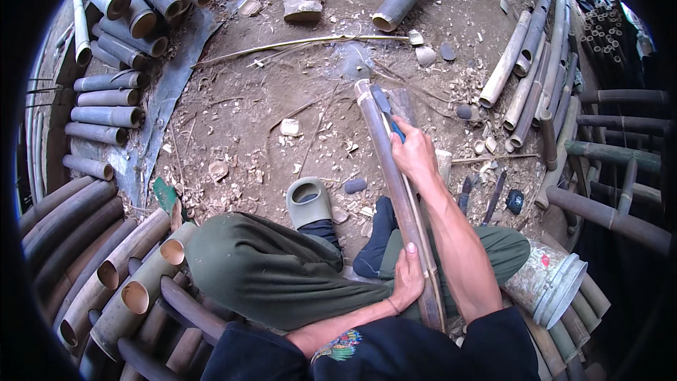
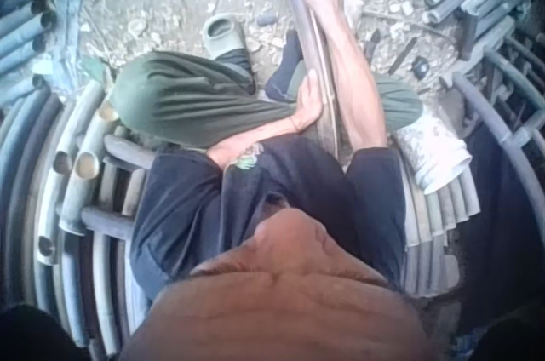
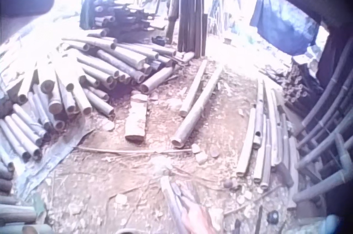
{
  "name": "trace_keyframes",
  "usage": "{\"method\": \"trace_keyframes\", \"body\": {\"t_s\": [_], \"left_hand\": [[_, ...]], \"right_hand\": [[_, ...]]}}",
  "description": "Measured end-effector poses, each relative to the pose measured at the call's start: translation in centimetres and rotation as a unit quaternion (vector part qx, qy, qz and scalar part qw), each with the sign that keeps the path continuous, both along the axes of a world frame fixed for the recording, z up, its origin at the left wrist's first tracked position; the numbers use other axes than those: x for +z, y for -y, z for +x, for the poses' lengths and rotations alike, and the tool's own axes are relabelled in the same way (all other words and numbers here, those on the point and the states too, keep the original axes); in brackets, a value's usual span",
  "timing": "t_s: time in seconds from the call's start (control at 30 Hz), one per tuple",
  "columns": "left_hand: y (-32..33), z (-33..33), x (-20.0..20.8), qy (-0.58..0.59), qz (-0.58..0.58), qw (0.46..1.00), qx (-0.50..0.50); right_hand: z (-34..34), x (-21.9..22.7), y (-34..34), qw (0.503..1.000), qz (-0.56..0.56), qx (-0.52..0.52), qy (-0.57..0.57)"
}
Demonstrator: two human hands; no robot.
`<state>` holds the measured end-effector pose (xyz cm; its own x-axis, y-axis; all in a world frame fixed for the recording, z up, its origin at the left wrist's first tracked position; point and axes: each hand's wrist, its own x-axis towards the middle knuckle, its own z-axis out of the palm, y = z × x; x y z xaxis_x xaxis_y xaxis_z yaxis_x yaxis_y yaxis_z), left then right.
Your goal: The person sits on the ground and uses a machete to split long bamboo poles into thin strips. They repeatedly strike the bamboo against a wooden block to drive the blade through the material, then pull the resulting strips apart by hand.
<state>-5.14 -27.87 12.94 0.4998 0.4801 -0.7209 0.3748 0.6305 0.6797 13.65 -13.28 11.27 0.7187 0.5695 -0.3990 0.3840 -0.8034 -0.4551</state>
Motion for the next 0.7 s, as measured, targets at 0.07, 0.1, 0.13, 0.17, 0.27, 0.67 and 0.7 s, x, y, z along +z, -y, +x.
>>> {"method": "trace_keyframes", "body": {"t_s": [0.07,0.1,0.13,0.17,0.27,0.67,0.7], "left_hand": [[0.3,-0.2,0.0,-0.009,0.006,1.0,0.005],[0.4,-0.2,-0.2,-0.014,0.009,1.0,0.013],[0.3,-0.1,-0.6,-0.013,0.004,1.0,0.02],[0.3,-0.1,-0.3,-0.011,-0.009,1.0,0.016],[0.5,-0.2,0.0,-0.007,-0.017,1.0,0.002],[0.1,0.0,-0.4,-0.007,0.02,1.0,-0.007],[0.2,0.0,-0.1,-0.008,0.021,1.0,-0.017]], "right_hand": [[-0.3,-0.4,0.2,0.999,0.019,0.028,0.032],[-0.7,0.4,0.5,1.0,-0.003,0.03,0.009],[-0.6,0.1,0.0,1.0,0.004,0.03,0.008],[-0.4,-0.2,0.3,1.0,0.004,0.02,0.008],[0.9,-1.3,-0.5,0.999,0.02,0.013,0.025],[-3.4,3.7,2.9,0.987,-0.111,0.08,0.082],[-2.8,2.8,2.2,0.987,-0.101,0.077,0.099]]}}
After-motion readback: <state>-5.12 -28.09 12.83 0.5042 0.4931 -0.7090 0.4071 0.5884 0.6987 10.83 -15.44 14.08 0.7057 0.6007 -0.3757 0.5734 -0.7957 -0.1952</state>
